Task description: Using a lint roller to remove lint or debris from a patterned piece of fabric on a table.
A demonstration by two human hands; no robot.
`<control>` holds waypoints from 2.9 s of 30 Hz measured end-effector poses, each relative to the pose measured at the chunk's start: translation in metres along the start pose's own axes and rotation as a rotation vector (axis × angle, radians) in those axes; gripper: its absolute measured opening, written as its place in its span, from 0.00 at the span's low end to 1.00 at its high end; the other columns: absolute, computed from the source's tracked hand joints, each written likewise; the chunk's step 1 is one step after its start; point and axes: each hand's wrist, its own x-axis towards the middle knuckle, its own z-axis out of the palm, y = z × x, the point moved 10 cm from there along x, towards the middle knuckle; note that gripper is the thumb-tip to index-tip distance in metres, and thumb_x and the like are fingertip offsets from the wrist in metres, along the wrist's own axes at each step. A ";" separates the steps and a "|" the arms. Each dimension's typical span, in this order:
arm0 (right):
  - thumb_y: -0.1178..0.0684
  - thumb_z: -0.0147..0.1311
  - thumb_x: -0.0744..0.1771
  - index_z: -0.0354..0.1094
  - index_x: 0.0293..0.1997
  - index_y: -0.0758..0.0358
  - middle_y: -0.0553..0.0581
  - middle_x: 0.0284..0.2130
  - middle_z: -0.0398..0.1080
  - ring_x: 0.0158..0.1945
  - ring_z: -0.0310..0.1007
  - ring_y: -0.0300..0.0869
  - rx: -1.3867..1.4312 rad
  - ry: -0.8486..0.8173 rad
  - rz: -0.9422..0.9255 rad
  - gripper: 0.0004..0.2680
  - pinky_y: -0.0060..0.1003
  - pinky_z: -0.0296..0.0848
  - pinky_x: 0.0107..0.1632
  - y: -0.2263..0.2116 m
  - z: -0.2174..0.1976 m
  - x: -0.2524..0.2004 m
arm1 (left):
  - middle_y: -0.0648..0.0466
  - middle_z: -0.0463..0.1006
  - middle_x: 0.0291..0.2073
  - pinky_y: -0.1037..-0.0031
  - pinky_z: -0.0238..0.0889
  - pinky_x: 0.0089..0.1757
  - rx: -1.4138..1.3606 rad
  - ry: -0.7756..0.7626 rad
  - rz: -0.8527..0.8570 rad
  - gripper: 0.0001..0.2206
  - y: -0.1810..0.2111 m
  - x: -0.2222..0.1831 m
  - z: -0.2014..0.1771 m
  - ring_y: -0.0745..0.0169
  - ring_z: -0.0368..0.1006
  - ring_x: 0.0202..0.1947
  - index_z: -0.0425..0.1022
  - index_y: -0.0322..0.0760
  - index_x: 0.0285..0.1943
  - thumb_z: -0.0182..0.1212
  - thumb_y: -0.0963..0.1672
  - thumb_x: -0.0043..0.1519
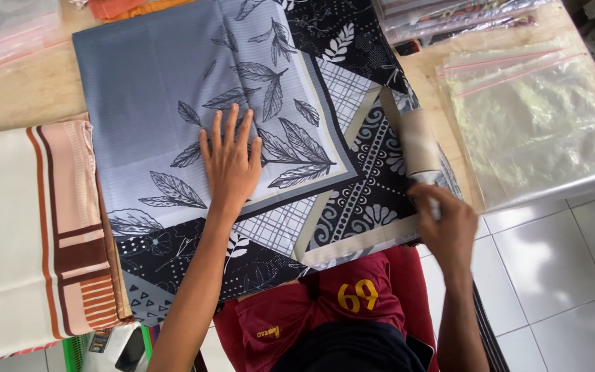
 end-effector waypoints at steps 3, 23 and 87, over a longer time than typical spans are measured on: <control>0.65 0.53 0.68 0.78 0.44 0.62 0.62 0.36 0.78 0.41 0.76 0.60 -0.041 0.099 0.040 0.07 0.52 0.69 0.46 0.005 -0.021 -0.003 | 0.49 0.57 0.76 0.37 0.36 0.65 0.002 0.006 0.001 0.22 -0.001 0.000 0.001 0.40 0.47 0.75 0.63 0.48 0.77 0.46 0.49 0.72; 0.59 0.53 0.67 0.77 0.46 0.54 0.57 0.47 0.79 0.18 0.66 0.35 -0.007 -0.092 0.142 0.08 0.29 0.65 0.18 0.016 0.006 -0.051 | 0.51 0.56 0.76 0.41 0.37 0.66 0.025 0.030 0.037 0.23 0.003 -0.001 -0.005 0.43 0.47 0.75 0.62 0.47 0.77 0.46 0.51 0.72; 0.59 0.52 0.67 0.79 0.41 0.58 0.51 0.29 0.73 0.32 0.64 0.37 0.246 -0.080 0.295 0.07 0.33 0.62 0.35 0.054 -0.010 -0.096 | 0.52 0.57 0.76 0.41 0.37 0.67 0.039 0.056 0.042 0.24 0.000 0.000 -0.001 0.44 0.48 0.75 0.62 0.48 0.76 0.46 0.52 0.72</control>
